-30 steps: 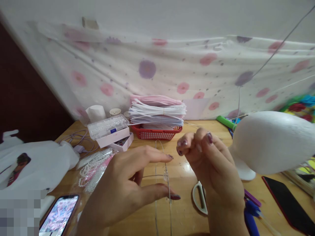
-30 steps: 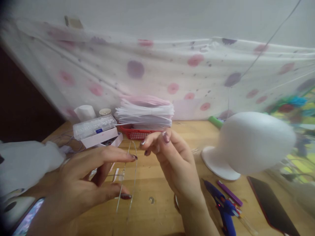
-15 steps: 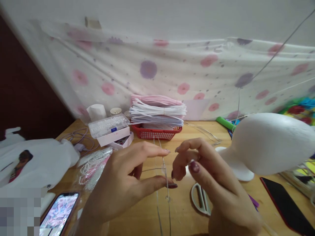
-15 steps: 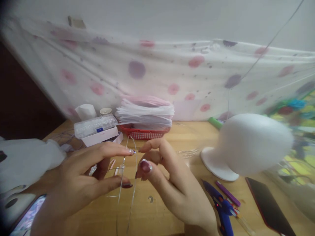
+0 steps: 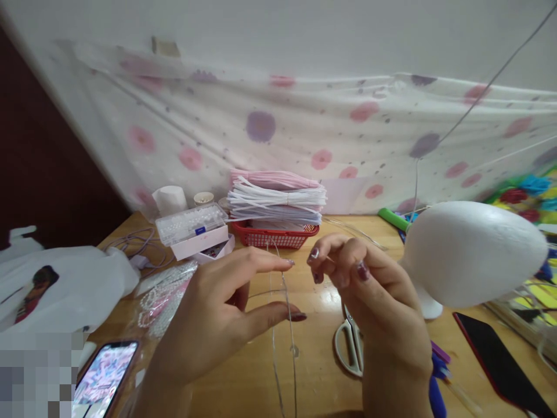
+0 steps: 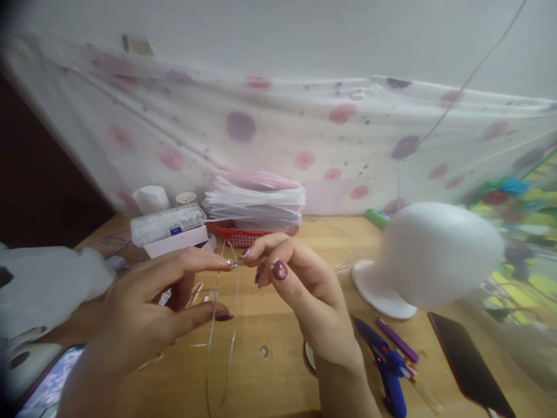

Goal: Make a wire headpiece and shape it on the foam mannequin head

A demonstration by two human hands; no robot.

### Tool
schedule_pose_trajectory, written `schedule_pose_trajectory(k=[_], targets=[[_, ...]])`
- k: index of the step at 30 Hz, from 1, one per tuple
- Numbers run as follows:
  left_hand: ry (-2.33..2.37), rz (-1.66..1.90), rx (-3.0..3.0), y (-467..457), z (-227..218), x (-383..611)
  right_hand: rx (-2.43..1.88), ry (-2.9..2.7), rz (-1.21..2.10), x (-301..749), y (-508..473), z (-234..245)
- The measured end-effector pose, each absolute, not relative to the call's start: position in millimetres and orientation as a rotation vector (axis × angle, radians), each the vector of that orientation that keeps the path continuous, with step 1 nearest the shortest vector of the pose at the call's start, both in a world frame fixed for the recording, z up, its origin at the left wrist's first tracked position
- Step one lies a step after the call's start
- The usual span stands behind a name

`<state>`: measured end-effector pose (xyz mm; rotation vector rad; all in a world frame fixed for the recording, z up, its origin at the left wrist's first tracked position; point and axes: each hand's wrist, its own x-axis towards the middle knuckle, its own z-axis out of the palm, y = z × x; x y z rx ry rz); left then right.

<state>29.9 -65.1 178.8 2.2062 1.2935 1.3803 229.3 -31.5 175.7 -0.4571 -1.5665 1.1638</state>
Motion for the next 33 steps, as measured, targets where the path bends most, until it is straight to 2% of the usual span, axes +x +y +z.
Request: schedule_pose_trajectory(k=[4, 13, 26, 33], targets=[[1.298, 1.41, 2.226, -64.7, 176.3, 30.9, -0.245, -1.433, 1.418, 221.6, -34.0, 173.9], [1.411, 1.477, 2.325, -55.2, 169.5, 38.7, -0.337, -1.405, 1.389, 218.8, -48.0, 173.2], [1.347, 1.593, 2.146, -53.0, 169.3, 33.0, -0.746, -1.601, 1.087, 221.9, -63.6, 153.1], [1.361, 1.633, 2.109, -57.3, 173.0, 27.5, -1.291, -1.765, 0.707, 257.5, -6.5, 127.5]])
